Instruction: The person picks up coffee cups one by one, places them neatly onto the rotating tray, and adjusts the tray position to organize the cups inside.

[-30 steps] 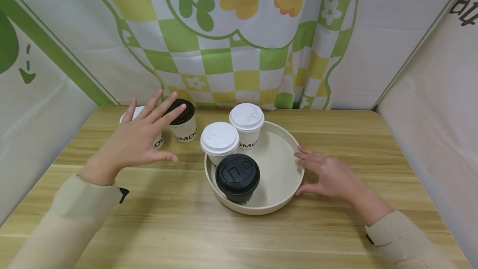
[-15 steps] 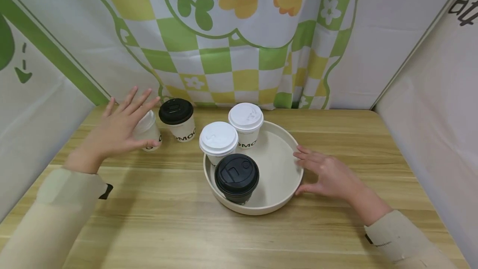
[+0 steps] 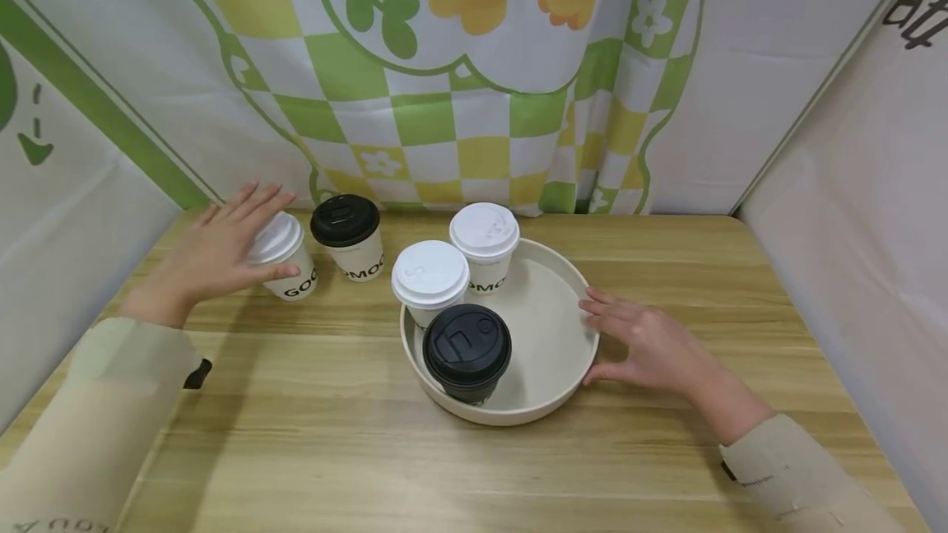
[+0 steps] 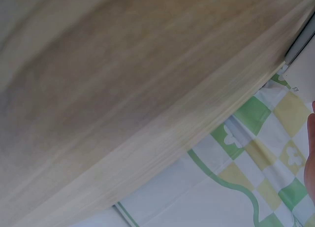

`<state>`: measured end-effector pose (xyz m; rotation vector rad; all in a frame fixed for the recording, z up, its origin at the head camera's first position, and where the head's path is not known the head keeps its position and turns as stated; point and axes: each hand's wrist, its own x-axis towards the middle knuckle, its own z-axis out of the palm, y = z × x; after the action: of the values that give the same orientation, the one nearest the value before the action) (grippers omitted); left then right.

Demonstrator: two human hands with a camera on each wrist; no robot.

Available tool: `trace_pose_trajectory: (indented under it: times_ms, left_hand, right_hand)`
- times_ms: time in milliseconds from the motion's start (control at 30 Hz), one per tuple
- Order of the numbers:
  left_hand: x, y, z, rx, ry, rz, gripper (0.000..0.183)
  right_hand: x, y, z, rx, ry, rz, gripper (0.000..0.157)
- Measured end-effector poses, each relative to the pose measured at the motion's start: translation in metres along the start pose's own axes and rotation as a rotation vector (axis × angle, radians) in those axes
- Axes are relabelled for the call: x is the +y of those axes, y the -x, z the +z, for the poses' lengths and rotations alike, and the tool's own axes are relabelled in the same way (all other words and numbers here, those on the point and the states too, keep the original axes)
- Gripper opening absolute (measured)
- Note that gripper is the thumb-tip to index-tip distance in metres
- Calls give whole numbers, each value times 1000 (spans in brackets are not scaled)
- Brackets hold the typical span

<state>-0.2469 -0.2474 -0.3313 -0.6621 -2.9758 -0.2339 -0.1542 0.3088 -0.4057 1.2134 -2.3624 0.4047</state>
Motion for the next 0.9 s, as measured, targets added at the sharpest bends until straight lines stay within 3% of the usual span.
trace_pose_trajectory:
  times_ms: [433,700,900]
  left_hand:
    - [-7,-7,9,25,15,53,93]
    - [-6,-4,7,16,105,33,87]
    - [-7,-3,9,31,117,39,85]
  right_hand:
    - [1,1,1,-4,-22,5,77]
    - [2,1,2,5,-28,-4,77]
    - [1,2,2,-3,-21,5,77]
